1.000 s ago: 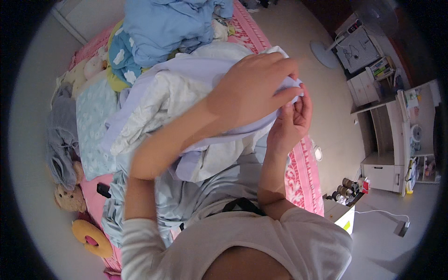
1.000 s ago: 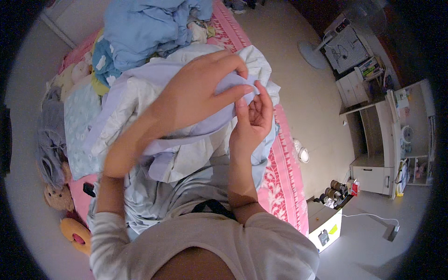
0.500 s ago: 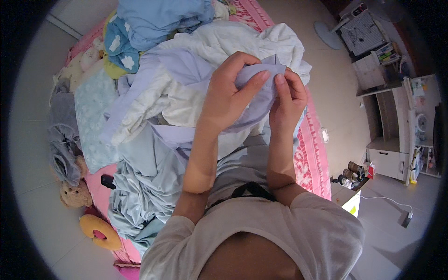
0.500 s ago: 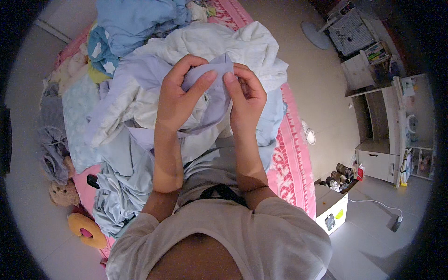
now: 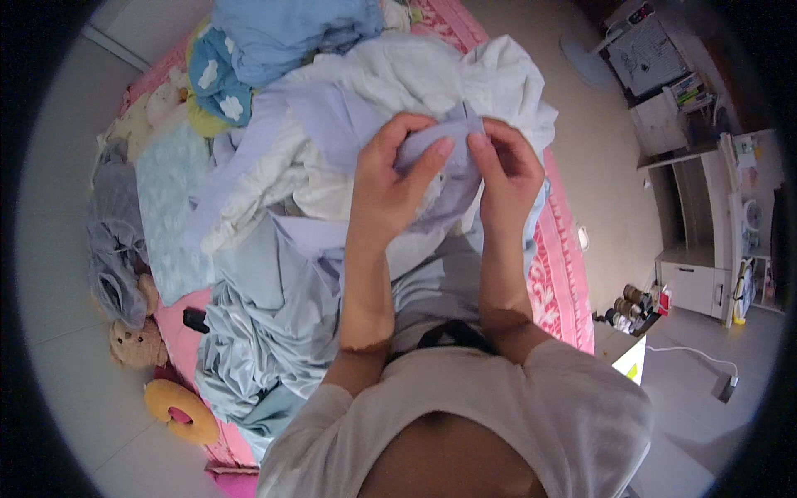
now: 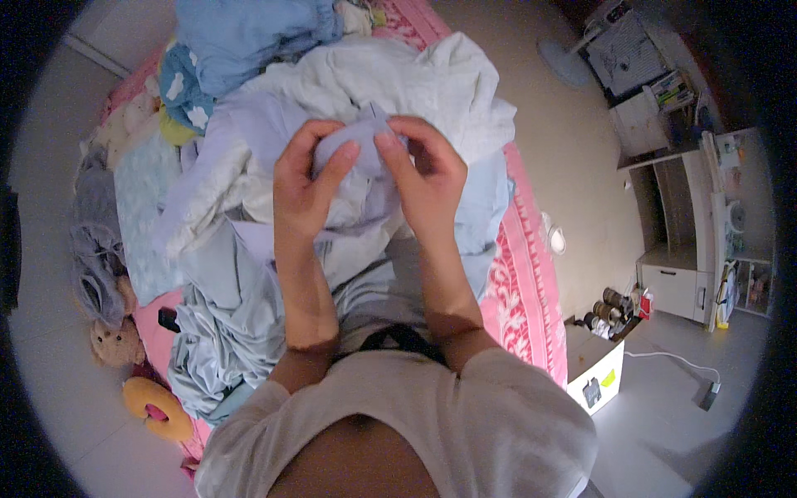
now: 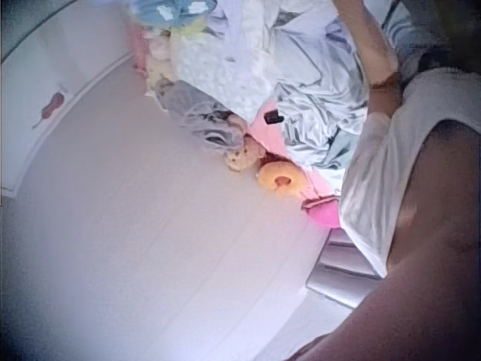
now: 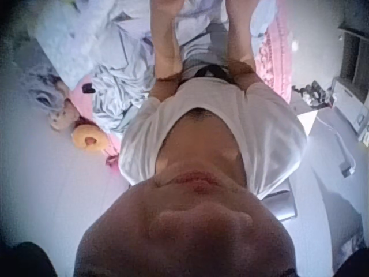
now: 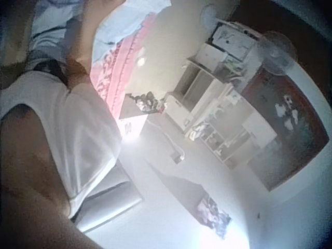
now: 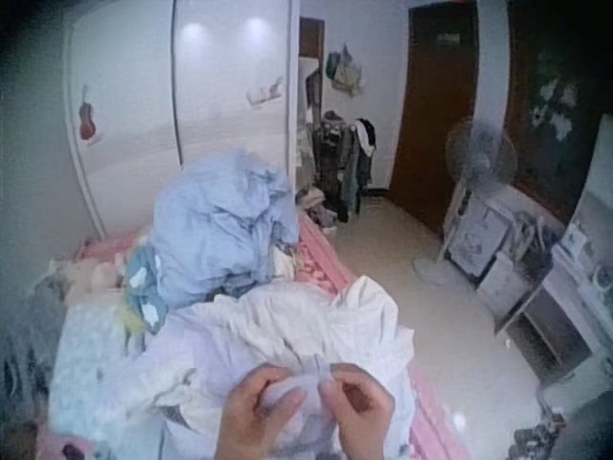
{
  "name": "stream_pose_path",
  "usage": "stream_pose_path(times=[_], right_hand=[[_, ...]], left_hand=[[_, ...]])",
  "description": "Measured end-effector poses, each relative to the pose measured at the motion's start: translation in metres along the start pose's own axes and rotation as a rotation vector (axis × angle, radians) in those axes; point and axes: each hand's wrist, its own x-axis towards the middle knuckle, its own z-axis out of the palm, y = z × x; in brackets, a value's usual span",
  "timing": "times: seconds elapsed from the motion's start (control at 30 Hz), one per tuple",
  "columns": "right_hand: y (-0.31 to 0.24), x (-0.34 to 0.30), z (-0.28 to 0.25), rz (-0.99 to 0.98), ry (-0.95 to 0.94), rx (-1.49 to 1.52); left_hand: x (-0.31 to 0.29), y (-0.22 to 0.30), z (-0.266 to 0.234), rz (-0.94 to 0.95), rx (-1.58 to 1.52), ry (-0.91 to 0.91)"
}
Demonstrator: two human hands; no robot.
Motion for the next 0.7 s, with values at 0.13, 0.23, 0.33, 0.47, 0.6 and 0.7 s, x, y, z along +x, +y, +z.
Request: stream_pose_path(times=[0.13, 0.23, 0.33, 0.47, 0.6, 0.7], right_hand=[[-0.001, -0.001, 0.004, -0.016, -0.01, -0.001], [-0.003, 0.0, 0.008, -0.031, 0.023, 0.008], [-0.004, 0.001, 0.008, -0.025, 0.043, 0.036], [-0.004, 0.0, 0.004, 0.019, 0.106, 0.06], [-0.002, 0.001, 0.002, 0.002, 0.14, 0.145], [-0.004, 0.002, -0.002, 0.018, 0.132, 0.184]], left_hand=[[-0.006, 0.003, 0.001, -0.137, -0.277, 0.004], [-0.006, 0.006, 0.006, -0.256, -0.534, -0.007], [-0.009, 0.008, 0.018, -0.295, -0.632, 0.05], [-0.008, 0.011, 0.032, -0.281, -0.63, 0.107], [-0.012, 0.014, 0.043, -0.204, -0.543, 0.106], [-0.013, 0.013, 0.051, -0.098, -0.433, 0.143]])
